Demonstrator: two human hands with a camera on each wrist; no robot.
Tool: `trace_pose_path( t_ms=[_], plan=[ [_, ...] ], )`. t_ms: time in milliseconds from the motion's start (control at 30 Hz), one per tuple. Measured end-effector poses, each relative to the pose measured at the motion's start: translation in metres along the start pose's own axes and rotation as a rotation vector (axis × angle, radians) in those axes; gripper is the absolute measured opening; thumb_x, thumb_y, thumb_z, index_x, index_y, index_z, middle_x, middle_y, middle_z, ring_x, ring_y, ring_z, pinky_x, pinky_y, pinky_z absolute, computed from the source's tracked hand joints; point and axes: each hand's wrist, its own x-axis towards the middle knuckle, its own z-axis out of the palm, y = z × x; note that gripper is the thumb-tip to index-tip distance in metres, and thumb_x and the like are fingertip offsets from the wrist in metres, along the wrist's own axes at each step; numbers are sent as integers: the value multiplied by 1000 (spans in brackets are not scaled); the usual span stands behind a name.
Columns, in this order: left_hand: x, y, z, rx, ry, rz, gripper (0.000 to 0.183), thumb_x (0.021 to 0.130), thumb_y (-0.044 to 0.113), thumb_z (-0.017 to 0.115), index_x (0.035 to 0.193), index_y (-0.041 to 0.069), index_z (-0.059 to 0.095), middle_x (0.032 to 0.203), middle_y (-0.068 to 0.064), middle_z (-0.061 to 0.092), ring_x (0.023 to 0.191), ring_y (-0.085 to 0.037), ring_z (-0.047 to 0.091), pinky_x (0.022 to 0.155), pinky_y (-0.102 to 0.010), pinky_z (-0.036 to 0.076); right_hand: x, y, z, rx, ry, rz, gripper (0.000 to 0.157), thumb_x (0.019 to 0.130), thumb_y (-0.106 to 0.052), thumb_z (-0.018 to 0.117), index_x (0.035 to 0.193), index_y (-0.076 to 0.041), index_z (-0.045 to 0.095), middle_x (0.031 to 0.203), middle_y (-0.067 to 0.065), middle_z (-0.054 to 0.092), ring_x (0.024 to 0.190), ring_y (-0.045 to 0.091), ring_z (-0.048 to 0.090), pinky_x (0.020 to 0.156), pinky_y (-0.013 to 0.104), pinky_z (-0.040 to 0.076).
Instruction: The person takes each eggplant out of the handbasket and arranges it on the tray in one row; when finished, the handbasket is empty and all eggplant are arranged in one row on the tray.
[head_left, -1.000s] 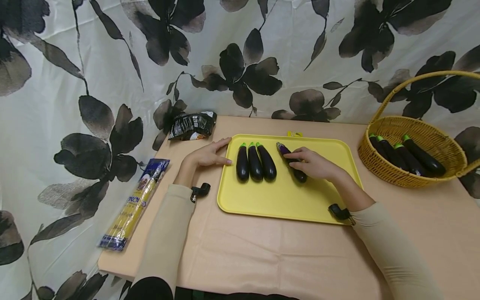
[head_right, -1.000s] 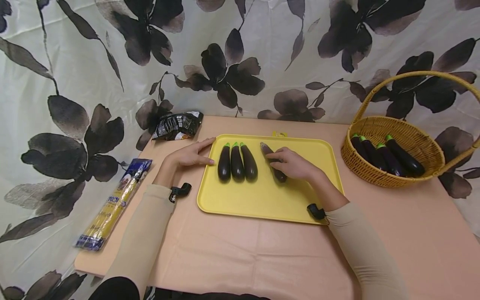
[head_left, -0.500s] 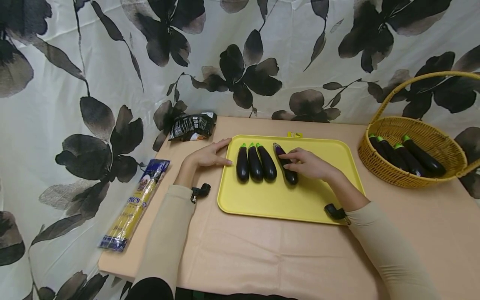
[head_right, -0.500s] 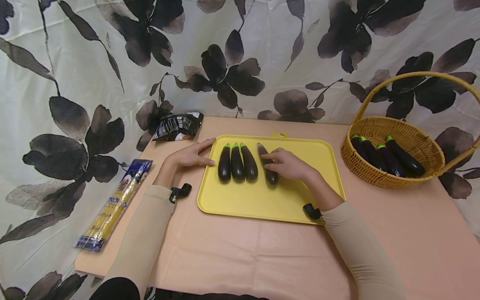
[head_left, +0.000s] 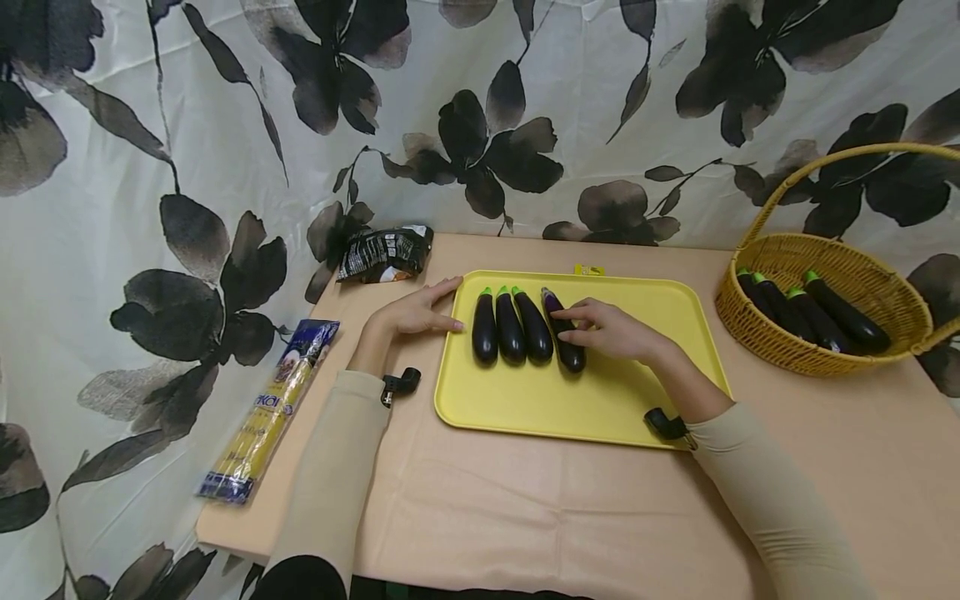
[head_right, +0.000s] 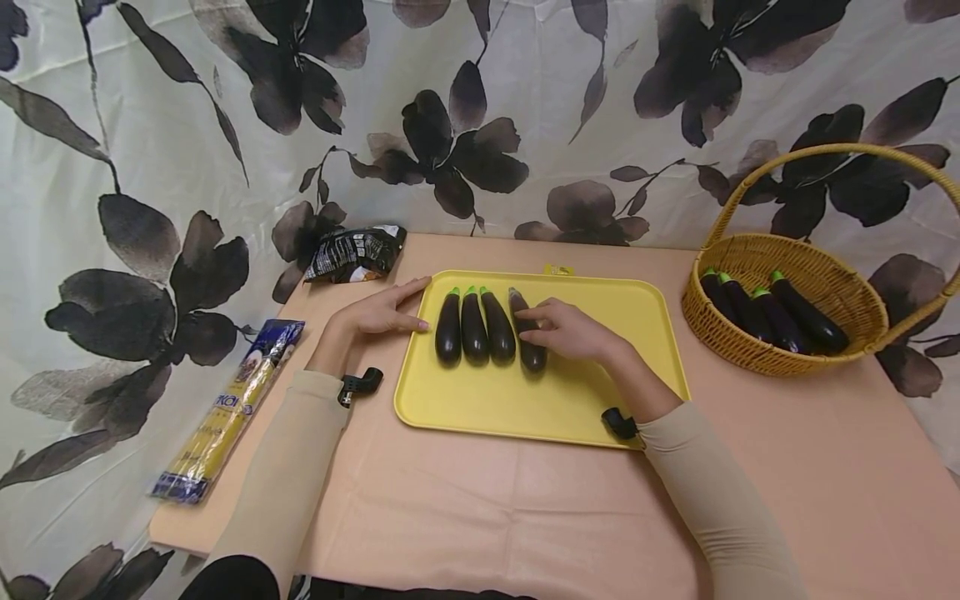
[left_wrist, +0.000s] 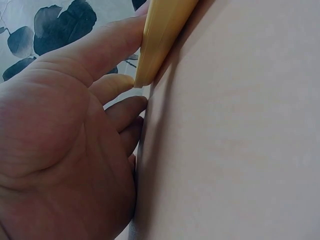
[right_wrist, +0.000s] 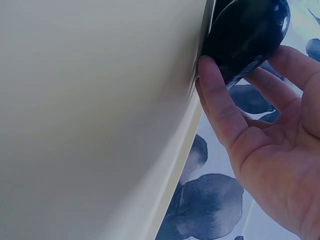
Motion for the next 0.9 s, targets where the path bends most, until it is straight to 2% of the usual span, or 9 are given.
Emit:
trace_pose_path(
  t_ms=[500, 633, 733, 900],
  plan=[
    [3, -4, 0, 12, 7, 8, 107, 85, 47, 85, 168, 26, 21, 175, 4, 17, 163, -21, 7, 133, -45, 7, -2, -3, 2, 48, -17, 14, 56, 101, -32, 70, 152, -12, 56, 132, 16, 56, 107, 27, 55, 83, 37, 44],
    [3, -5, -1, 12, 6, 4, 107, 85, 48, 85, 168, 27, 21, 176, 4, 16, 163, -21, 6, 133, -45, 6, -3, -4, 1, 48, -18, 17, 59, 100, -37, 71, 153, -15, 55, 135, 14, 55, 115, 29, 57, 91, 40, 46],
    [2, -5, -1, 15, 5, -1, 107, 85, 47, 85, 168, 28, 21, 176, 4, 16, 163, -21, 6, 133, -45, 6, -5, -3, -1, 32, -11, 1, 60, 100, -38, 71, 153, -14, 55, 142, 14, 54, 122, 30, 58, 100, 45, 47],
    [2, -4, -1, 23, 4, -5, 107, 85, 47, 85, 168, 29, 21, 176, 5, 15, 163, -21, 6, 133, -46, 6, -11, -3, -9, 28, 13, -25, 62, 101, -39, 69, 155, -12, 52, 150, 17, 49, 126, 34, 58, 107, 56, 48]
  ],
)
